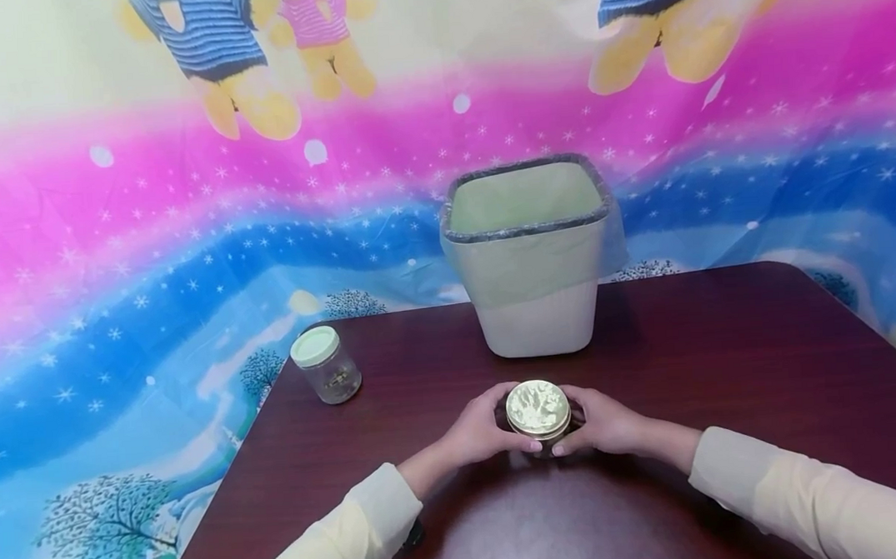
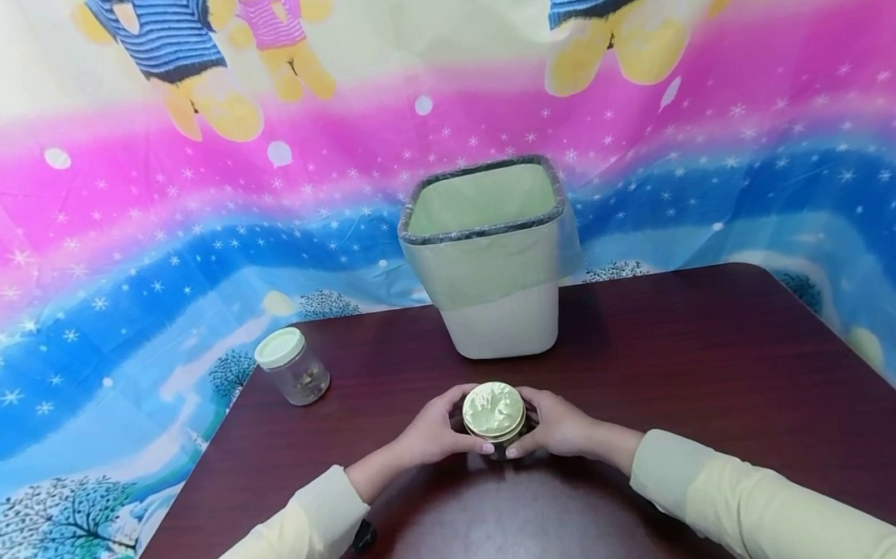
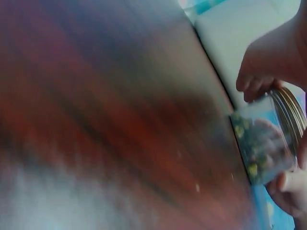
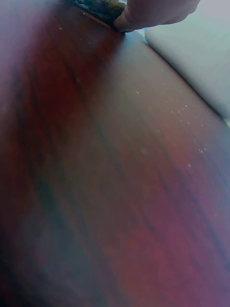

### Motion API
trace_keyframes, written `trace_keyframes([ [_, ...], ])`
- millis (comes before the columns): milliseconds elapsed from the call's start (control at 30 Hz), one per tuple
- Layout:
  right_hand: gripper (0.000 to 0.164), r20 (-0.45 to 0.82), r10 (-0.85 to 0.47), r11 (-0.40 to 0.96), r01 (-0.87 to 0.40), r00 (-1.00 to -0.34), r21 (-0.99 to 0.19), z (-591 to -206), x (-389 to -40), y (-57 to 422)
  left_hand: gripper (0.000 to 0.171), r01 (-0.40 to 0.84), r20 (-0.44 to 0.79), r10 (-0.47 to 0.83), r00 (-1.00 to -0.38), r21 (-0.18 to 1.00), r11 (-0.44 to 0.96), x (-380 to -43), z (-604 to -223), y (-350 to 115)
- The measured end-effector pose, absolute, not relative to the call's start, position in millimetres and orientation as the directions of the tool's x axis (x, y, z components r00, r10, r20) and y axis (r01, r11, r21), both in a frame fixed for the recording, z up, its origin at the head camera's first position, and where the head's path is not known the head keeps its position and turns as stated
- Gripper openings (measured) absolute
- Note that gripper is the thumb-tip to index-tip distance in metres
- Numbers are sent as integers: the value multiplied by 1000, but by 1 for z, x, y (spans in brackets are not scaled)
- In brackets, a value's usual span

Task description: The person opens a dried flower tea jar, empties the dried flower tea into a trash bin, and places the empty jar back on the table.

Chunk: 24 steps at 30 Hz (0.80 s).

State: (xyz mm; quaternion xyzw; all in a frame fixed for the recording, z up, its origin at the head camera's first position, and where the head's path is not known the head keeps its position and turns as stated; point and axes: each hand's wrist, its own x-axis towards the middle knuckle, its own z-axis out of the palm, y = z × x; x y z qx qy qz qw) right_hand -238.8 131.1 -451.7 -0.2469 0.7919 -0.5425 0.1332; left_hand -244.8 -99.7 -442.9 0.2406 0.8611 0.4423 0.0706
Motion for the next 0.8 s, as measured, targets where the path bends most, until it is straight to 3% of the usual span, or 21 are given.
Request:
trace_keyframes([
  [400, 88, 80, -551, 261, -263, -831, -929, -455, -240, 132, 82, 344, 177, 316, -932, 703, 623, -227, -447, -88],
  [800, 89, 75, -549, 273, -263, -833, -925, -453, -239, 132, 84, 353, 200, 300, -933, 675, 648, -223, -445, -85],
])
